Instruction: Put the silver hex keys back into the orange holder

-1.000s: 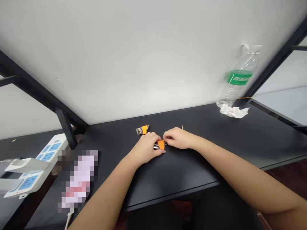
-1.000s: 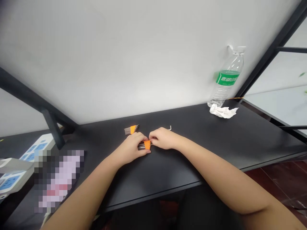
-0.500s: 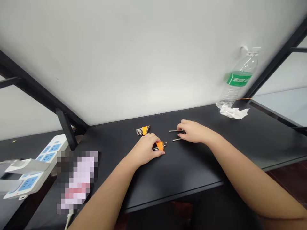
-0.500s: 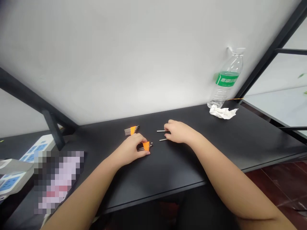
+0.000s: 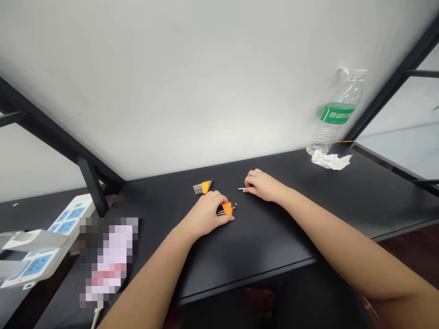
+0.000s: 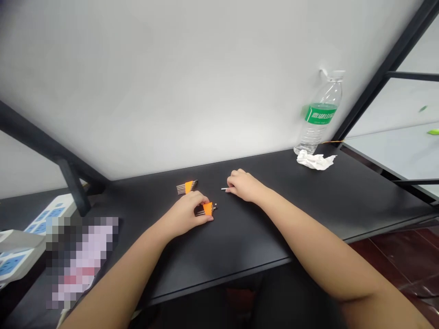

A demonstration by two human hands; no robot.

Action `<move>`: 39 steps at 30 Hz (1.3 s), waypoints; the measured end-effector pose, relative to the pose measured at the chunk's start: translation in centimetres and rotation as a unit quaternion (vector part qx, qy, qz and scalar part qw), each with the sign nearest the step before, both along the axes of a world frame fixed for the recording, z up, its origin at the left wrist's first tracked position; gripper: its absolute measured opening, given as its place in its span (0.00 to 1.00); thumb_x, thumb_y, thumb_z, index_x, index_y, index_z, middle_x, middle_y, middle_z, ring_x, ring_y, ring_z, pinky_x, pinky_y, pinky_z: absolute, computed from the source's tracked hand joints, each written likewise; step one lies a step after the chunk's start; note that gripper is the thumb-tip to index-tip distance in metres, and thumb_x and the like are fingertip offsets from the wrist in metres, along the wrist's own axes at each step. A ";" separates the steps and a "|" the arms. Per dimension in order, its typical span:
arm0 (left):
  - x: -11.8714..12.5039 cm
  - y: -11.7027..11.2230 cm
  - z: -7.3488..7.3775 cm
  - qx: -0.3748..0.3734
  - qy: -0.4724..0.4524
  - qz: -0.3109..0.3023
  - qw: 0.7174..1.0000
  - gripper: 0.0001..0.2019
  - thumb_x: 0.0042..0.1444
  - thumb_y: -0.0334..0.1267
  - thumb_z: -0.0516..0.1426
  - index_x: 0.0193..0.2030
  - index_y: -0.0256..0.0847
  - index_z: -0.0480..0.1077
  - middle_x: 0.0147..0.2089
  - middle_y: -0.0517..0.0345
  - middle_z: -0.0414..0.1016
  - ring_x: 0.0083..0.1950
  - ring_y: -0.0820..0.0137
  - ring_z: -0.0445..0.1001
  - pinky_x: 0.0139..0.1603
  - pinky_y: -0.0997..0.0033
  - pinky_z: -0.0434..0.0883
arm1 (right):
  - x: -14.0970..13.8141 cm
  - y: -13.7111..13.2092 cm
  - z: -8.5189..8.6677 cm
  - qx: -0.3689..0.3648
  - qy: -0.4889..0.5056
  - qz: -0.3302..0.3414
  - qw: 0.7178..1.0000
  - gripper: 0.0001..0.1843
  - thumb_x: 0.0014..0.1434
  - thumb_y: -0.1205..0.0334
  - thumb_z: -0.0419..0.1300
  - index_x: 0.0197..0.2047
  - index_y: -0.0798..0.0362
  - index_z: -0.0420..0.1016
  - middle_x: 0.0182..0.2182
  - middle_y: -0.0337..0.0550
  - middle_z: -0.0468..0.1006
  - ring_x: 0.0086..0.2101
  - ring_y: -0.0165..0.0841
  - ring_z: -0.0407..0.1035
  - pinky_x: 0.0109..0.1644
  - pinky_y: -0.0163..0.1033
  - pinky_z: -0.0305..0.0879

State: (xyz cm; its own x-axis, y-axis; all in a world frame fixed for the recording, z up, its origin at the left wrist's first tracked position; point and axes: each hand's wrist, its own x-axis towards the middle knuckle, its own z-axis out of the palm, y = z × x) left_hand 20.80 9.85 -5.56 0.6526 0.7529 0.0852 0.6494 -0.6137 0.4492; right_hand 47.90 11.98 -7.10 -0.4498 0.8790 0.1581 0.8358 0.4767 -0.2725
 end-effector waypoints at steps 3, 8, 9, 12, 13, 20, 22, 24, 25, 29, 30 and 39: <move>0.0 0.0 -0.1 0.005 -0.001 0.000 1.000 0.15 0.53 0.47 0.69 0.43 0.44 0.75 0.44 0.55 0.77 0.46 0.61 0.73 0.48 0.60 0.71 | -0.8 -0.6 0.4 0.041 -0.001 -0.019 0.999 0.13 0.68 0.52 0.63 0.40 0.53 0.77 0.44 0.48 0.76 0.47 0.40 0.67 0.56 0.48 0.60; -0.1 -0.1 -0.3 0.012 0.001 0.001 1.000 0.16 0.53 0.48 0.69 0.43 0.43 0.75 0.43 0.55 0.76 0.45 0.61 0.73 0.47 0.60 0.70 | -2.6 -2.4 1.1 0.006 0.110 0.111 0.988 0.08 0.67 0.60 0.63 0.47 0.52 0.79 0.46 0.46 0.76 0.46 0.36 0.70 0.52 0.42 0.64; -0.1 -0.1 -0.3 0.011 0.003 0.000 1.000 0.16 0.54 0.49 0.68 0.43 0.43 0.75 0.43 0.55 0.76 0.44 0.61 0.73 0.46 0.60 0.70 | -3.0 -2.7 1.1 -0.019 0.120 0.142 0.982 0.07 0.67 0.63 0.63 0.48 0.52 0.79 0.44 0.45 0.77 0.44 0.35 0.70 0.50 0.40 0.65; -0.1 -0.1 -0.3 0.011 0.003 0.003 1.000 0.15 0.54 0.48 0.68 0.43 0.44 0.76 0.42 0.56 0.76 0.44 0.61 0.73 0.45 0.61 0.70 | -3.6 -2.9 1.1 -0.061 0.107 0.167 0.978 0.07 0.65 0.70 0.60 0.43 0.53 0.79 0.38 0.43 0.76 0.39 0.33 0.70 0.45 0.38 0.65; -0.1 -0.1 -0.3 0.012 0.001 0.005 1.000 0.15 0.53 0.48 0.68 0.43 0.44 0.76 0.42 0.56 0.76 0.44 0.61 0.73 0.45 0.61 0.70 | -3.5 -2.9 1.1 -0.064 0.099 0.162 0.980 0.07 0.64 0.71 0.59 0.40 0.54 0.79 0.36 0.42 0.76 0.37 0.33 0.70 0.44 0.38 0.64; -0.2 0.1 -0.5 0.008 -0.007 0.008 1.000 0.16 0.53 0.48 0.68 0.43 0.43 0.75 0.45 0.54 0.77 0.46 0.60 0.74 0.47 0.60 0.72 | -0.3 -2.8 2.7 -0.047 0.023 0.028 0.998 0.06 0.58 0.70 0.59 0.36 0.52 0.77 0.44 0.47 0.73 0.41 0.36 0.68 0.48 0.43 0.63; -0.3 0.1 -0.5 0.006 -0.004 0.009 1.000 0.16 0.53 0.49 0.68 0.43 0.44 0.75 0.45 0.54 0.77 0.46 0.60 0.74 0.47 0.60 0.72 | 0.3 -2.9 3.2 -0.031 0.009 -0.017 0.999 0.09 0.57 0.68 0.61 0.41 0.51 0.77 0.50 0.49 0.72 0.48 0.43 0.67 0.52 0.48 0.63; -0.3 0.1 -0.6 0.006 -0.003 0.011 1.000 0.16 0.53 0.49 0.68 0.43 0.44 0.75 0.45 0.55 0.77 0.46 0.60 0.74 0.47 0.60 0.72 | 0.8 -2.9 3.4 -0.051 -0.006 -0.017 0.999 0.17 0.55 0.65 0.64 0.50 0.49 0.76 0.57 0.51 0.70 0.55 0.49 0.65 0.56 0.53 0.62; -0.4 0.2 -0.7 0.006 -0.003 0.011 1.000 0.16 0.54 0.49 0.68 0.43 0.44 0.75 0.46 0.54 0.77 0.47 0.60 0.74 0.47 0.60 0.72 | 1.0 -2.8 3.2 -0.070 -0.016 -0.005 0.997 0.21 0.55 0.64 0.65 0.53 0.47 0.76 0.61 0.52 0.68 0.57 0.50 0.63 0.58 0.56 0.62; -0.3 0.2 -0.8 0.006 -0.007 0.007 1.000 0.16 0.54 0.49 0.68 0.44 0.44 0.75 0.46 0.54 0.77 0.47 0.60 0.74 0.49 0.59 0.72 | 1.6 -1.7 1.6 -0.106 0.008 0.009 0.994 0.24 0.61 0.65 0.62 0.61 0.47 0.74 0.64 0.51 0.66 0.58 0.48 0.63 0.61 0.54 0.64; -0.3 0.2 -0.8 0.006 -0.008 0.006 1.000 0.16 0.54 0.49 0.68 0.45 0.44 0.75 0.46 0.54 0.77 0.47 0.60 0.74 0.49 0.59 0.72 | 1.7 -1.3 1.0 -0.097 0.029 0.004 0.995 0.24 0.62 0.64 0.61 0.62 0.48 0.73 0.63 0.51 0.67 0.57 0.46 0.64 0.61 0.52 0.65; 0.0 0.0 -0.1 -0.006 0.004 0.012 1.000 0.15 0.54 0.47 0.68 0.43 0.43 0.74 0.45 0.55 0.77 0.48 0.60 0.74 0.49 0.60 0.71 | 3.7 -0.7 2.5 -0.029 0.081 -0.044 0.995 0.13 0.64 0.61 0.61 0.52 0.51 0.78 0.52 0.49 0.74 0.50 0.40 0.70 0.56 0.44 0.67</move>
State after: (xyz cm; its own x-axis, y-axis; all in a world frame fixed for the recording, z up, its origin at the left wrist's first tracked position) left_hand 20.78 9.89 -5.71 0.6345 0.7697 0.0709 0.6674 -0.5918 0.4521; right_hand 51.59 11.31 -4.59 -0.3430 0.9240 0.1693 0.8166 0.3824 -0.4324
